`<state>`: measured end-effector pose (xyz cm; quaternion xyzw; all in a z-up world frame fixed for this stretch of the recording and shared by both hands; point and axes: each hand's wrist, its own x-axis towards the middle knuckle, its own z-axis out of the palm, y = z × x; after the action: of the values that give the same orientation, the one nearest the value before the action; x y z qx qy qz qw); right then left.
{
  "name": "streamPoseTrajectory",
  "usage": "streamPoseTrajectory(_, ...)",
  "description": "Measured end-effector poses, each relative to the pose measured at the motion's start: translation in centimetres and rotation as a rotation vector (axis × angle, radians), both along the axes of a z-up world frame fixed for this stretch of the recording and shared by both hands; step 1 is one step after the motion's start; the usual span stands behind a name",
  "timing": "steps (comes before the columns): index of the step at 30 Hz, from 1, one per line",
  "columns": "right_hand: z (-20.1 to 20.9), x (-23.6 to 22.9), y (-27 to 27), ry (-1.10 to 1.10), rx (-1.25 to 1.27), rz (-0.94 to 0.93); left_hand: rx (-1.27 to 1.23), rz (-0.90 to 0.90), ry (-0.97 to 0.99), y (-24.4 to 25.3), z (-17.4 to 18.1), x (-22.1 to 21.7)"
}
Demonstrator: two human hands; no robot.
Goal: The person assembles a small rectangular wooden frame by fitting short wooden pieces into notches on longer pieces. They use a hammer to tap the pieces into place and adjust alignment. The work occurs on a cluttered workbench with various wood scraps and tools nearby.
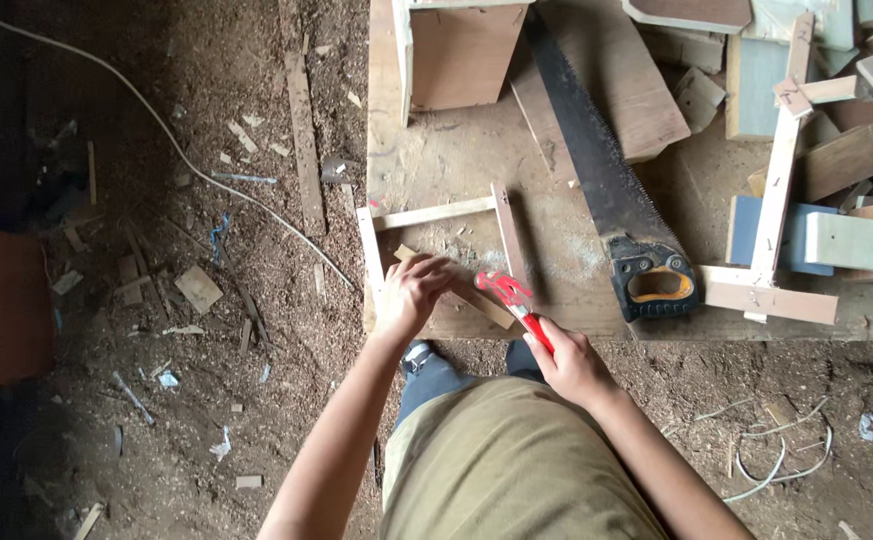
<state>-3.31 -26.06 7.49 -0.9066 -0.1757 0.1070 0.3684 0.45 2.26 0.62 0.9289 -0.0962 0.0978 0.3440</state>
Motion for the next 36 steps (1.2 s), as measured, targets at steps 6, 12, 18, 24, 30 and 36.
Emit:
streamPoseTrajectory(6, -0.5, 0.3, 0.9, -0.005, -0.06, 0.063, -0.058, 0.079, 0.068, -0.4, -1.2, 0.4)
streamPoseTrajectory(12, -0.5, -0.8, 0.0, -0.353, 0.047, 0.129, -0.041, 0.079, 0.129, -0.3, -2.3, 0.9)
streamPoseTrajectory(18, -3.6, -0.1, 0.5, -0.114, -0.169, 0.138, -0.031, 0.077, 0.162, -0.3, -3.3, 1.0)
streamPoseTrajectory(24, -2.9, -1.7, -1.3, -0.349, 0.056, 0.124, -0.028, 0.036, 0.123, -0.3, -3.9, 0.8)
streamPoseTrajectory(30, -5.0, -0.3, -0.3, -0.018, -0.145, 0.046, -0.035, 0.079, 0.161, 0.0, -2.5, 0.7)
streamPoseTrajectory(36, -1.6, -1.2, -1.8, -0.403, 0.105, 0.134, -0.082, 0.065, 0.09, -0.1, -2.5, 1.0)
